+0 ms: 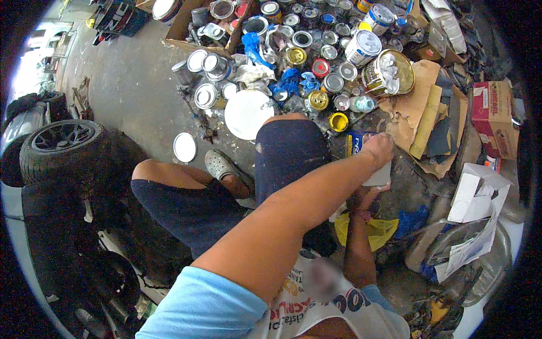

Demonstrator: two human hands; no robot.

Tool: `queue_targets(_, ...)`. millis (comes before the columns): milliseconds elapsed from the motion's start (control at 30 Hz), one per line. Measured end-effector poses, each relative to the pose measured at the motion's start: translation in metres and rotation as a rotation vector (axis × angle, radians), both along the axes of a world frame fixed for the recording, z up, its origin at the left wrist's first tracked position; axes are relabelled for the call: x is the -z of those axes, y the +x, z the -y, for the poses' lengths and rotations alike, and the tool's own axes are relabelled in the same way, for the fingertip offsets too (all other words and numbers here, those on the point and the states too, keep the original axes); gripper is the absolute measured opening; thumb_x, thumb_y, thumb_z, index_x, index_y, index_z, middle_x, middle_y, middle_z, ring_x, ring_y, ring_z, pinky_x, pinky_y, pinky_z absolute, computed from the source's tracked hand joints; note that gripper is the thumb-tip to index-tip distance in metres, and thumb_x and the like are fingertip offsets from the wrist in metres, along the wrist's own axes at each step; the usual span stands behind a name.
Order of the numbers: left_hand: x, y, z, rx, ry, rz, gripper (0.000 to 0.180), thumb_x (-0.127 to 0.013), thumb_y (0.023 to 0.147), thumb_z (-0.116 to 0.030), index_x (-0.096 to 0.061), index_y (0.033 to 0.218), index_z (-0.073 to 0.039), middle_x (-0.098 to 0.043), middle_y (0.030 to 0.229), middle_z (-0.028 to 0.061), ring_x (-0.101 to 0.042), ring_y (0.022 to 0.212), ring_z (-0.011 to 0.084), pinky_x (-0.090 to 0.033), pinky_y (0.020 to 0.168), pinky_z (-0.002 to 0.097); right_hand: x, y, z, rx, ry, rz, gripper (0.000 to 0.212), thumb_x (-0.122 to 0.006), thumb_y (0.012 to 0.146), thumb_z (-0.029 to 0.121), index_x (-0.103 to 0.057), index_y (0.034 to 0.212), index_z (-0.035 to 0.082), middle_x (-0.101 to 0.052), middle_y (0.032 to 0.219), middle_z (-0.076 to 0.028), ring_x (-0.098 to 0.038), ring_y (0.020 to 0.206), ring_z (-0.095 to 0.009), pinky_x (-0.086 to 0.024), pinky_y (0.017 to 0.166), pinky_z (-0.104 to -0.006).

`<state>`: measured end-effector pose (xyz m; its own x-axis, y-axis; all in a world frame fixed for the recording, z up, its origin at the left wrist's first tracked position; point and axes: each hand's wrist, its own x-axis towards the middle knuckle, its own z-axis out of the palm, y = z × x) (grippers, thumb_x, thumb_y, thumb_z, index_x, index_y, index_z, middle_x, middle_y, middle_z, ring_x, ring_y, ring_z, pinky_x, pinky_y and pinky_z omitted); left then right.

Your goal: The person sits on the floor and mixes white paint in a small can using a stick. They open and close the can lid, stir the contents, and add liquid from a blue container into the paint. The person continues to stir the mixture and handles the can and lid repeatedly.

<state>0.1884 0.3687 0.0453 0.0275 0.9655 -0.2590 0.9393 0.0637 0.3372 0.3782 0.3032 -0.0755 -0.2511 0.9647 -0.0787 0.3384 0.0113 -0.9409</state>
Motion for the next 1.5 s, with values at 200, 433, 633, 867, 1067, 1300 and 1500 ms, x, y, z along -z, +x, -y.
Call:
queue_targets(200,0.006,-0.006,-0.007,-0.04,-0.025,-0.045,0.027,-0.07,0.095,-0.022,-0.081,0.119,-0.016,-0.07,0.123,0.0118,-0.071,0.113,0.0306,-0.062,0.086,0.0415,-0.014,-0.01,0.0,-0.004,-0.069,-0.133,0.097,-0.087,0.09,0.03,-0.021,0.159,0.013,-0.041,0.16,-0.016,-0.049,0.139,-0.033,-0.044,0.119,-0.0519)
queue_targets(433,0.002,-0.009,-0.005,0.019,0.01,0.013,0.025,-0.071,0.094,-0.018,-0.082,0.114,-0.01,-0.077,0.118,0.0126,-0.076,0.109,0.0286,-0.062,0.088,0.0408,-0.011,-0.001,-0.002,0.004,-0.217,-0.379,0.112,-0.096,0.079,0.035,-0.021,0.158,0.01,-0.043,0.158,-0.017,-0.05,0.139,-0.033,-0.046,0.118,-0.0505)
queue_targets(633,0.01,-0.012,-0.01,-0.16,-0.024,0.09,0.022,-0.073,0.094,-0.019,-0.083,0.112,-0.012,-0.08,0.117,0.0083,-0.077,0.114,0.0253,-0.062,0.088,0.0412,-0.009,-0.006,0.002,-0.199,-0.217,-0.037,0.078,-0.077,0.1,0.037,-0.04,0.16,0.004,-0.056,0.158,-0.014,-0.052,0.142,-0.035,-0.042,0.121,-0.0509)
queue_targets(867,-0.011,-0.006,-0.004,-0.078,-0.029,0.001,0.028,-0.072,0.096,-0.019,-0.078,0.12,-0.007,-0.075,0.119,0.0077,-0.075,0.113,0.0287,-0.062,0.089,0.0422,-0.024,-0.005,0.003,-0.264,0.126,0.501,0.072,-0.074,0.102,0.028,-0.041,0.162,0.004,-0.057,0.158,-0.013,-0.051,0.145,-0.033,-0.042,0.12,-0.0482)
queue_targets(1067,-0.012,-0.014,-0.002,-0.034,-0.001,-0.009,0.023,-0.073,0.094,-0.018,-0.083,0.114,-0.012,-0.078,0.113,0.0076,-0.077,0.108,0.0288,-0.064,0.086,0.0406,-0.018,-0.01,0.009,-0.093,-0.042,0.113,0.082,-0.081,0.096,0.026,-0.037,0.161,0.005,-0.054,0.158,-0.016,-0.051,0.145,-0.033,-0.042,0.12,-0.0487)
queue_targets(1300,0.011,-0.012,-0.008,-0.22,-0.05,0.036,0.021,-0.076,0.091,-0.027,-0.086,0.104,-0.014,-0.083,0.105,0.0053,-0.08,0.103,0.0255,-0.064,0.082,0.0422,-0.025,-0.008,0.016,-0.057,-0.025,0.079,0.094,-0.089,0.089,0.023,-0.032,0.161,0.006,-0.05,0.157,-0.02,-0.051,0.144,-0.034,-0.042,0.121,-0.0493)
queue_targets(1500,-0.076,-0.029,-0.007,-0.436,0.057,0.184,0.042,-0.07,0.094,-0.049,-0.085,0.102,-0.011,-0.082,0.102,0.0095,-0.081,0.097,0.0273,-0.063,0.081,0.0431,-0.054,-0.023,0.006,0.051,0.159,0.18,0.105,-0.095,0.082,0.021,-0.027,0.161,0.006,-0.047,0.157,-0.023,-0.051,0.143,-0.034,-0.043,0.121,-0.0498)
